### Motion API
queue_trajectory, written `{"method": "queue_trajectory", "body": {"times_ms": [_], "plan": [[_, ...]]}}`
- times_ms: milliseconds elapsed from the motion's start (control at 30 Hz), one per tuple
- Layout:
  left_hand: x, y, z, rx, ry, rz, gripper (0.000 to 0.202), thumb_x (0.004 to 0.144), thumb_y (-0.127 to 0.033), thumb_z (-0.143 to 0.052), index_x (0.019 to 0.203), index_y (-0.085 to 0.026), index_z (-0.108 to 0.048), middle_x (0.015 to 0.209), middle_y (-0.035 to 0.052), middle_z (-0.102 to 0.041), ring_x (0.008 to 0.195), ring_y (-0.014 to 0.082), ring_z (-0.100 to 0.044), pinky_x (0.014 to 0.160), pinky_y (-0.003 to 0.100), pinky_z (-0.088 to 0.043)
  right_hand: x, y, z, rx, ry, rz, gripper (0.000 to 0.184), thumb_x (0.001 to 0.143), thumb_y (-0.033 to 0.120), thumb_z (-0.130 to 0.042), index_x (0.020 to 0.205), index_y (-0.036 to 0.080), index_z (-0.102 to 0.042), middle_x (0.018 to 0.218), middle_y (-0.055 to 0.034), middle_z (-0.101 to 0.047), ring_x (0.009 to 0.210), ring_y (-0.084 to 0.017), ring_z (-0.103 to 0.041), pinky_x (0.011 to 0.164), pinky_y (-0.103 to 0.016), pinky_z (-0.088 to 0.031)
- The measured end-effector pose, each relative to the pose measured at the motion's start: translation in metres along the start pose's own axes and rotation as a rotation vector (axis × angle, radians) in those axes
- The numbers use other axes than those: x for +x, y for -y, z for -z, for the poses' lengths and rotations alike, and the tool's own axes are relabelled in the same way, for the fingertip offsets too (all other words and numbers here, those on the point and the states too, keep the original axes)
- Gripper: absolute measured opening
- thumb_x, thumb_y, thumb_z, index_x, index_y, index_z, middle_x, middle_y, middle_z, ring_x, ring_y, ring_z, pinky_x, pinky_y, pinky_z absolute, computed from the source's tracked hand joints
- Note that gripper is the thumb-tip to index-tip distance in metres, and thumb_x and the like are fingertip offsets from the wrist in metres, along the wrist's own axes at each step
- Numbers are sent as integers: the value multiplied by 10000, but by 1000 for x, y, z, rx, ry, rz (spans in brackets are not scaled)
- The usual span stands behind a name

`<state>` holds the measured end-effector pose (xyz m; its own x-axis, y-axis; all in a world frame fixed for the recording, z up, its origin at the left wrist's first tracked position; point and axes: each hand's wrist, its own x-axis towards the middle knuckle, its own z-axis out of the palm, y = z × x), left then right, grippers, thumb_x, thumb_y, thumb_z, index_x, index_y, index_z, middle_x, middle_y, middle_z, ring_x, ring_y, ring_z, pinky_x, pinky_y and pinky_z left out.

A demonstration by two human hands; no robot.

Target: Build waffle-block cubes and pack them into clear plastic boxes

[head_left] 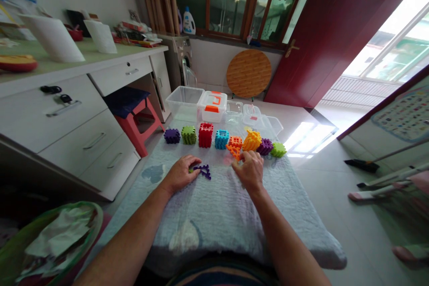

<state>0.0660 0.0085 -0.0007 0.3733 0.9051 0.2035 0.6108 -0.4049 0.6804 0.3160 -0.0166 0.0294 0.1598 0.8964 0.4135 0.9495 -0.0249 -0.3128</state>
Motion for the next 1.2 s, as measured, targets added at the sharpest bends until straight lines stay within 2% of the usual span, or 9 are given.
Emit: {"method": "queue_trajectory", "body": {"times_ms": [100, 233, 533, 667, 767, 900, 1033, 1100, 1200], "plan": [[0, 0, 0, 2, 4, 1, 236, 755, -251, -629, 977, -184, -679, 943, 61, -668, 919, 216, -623, 858, 344, -492, 25, 0, 2, -31, -55, -88, 176, 797, 338, -566, 743, 185, -635, 818, -64, -623, 837, -216, -502, 766, -330, -318], [0, -1, 1, -7, 14, 7, 242, 757, -239, -627, 985, -175, -676, 954, 66, -662, 929, 218, -619, 860, 343, -488, 45, 2, -5, -68, -25, -169, 185, 787, 321, -549, 780, 173, -659, 852, -97, -644, 845, -236, -530, 762, -335, -356], [-3, -6, 5, -5, 80, -52, 292, 738, -234, -657, 1028, -202, -675, 999, 59, -654, 979, 230, -589, 903, 368, -457, 48, 13, -22, -100, 1, -205, 223, 815, 328, -541, 840, 152, -676, 881, -122, -662, 829, -237, -602, 711, -324, -399], [-3, -5, 5, 27, 95, -68, 298, 726, -235, -678, 1023, -199, -680, 972, 57, -650, 940, 228, -588, 878, 367, -460, 51, 15, -23, -90, 22, -247, 216, 817, 320, -550, 858, 155, -683, 897, -115, -681, 797, -215, -615, 682, -304, -394], [-3, -5, 4, 32, 101, -65, 286, 729, -229, -685, 1013, -197, -681, 965, 56, -655, 938, 228, -596, 874, 362, -463, 49, 15, -19, -48, 36, -256, 243, 824, 376, -572, 871, 164, -683, 904, -111, -683, 806, -218, -616, 674, -300, -387], [-3, -7, 4, -10, 102, -19, 292, 731, -212, -686, 1022, -190, -676, 949, 54, -668, 903, 216, -614, 849, 349, -479, 35, 16, -10, 66, 28, -155, 208, 847, 357, -565, 829, 177, -668, 824, -60, -668, 768, -181, -599, 674, -272, -376], [-4, -9, 3, -40, 65, 15, 315, 730, -215, -690, 1043, -187, -669, 915, 45, -675, 861, 204, -630, 810, 322, -496, 12, 24, -6, 246, 200, 93, 132, 849, 248, -558, 794, 178, -656, 725, -8, -621, 682, -131, -558, 666, -238, -374], [-5, -11, 1, -49, 38, 15, 308, 743, -221, -682, 1049, -189, -666, 921, 43, -678, 853, 194, -636, 808, 308, -500, -1, 30, -9, 289, 289, 216, 110, 833, 260, -602, 857, 173, -666, 763, -12, -625, 724, -136, -566, 693, -234, -388], [-6, -11, -1, -67, 9, -12, 269, 764, -223, -667, 1031, -191, -665, 946, 43, -682, 850, 179, -640, 817, 294, -504, -17, 39, -17, 273, 342, 321, 225, 803, 290, -667, 991, 167, -664, 889, -45, -644, 857, -170, -582, 779, -252, -406]]}}
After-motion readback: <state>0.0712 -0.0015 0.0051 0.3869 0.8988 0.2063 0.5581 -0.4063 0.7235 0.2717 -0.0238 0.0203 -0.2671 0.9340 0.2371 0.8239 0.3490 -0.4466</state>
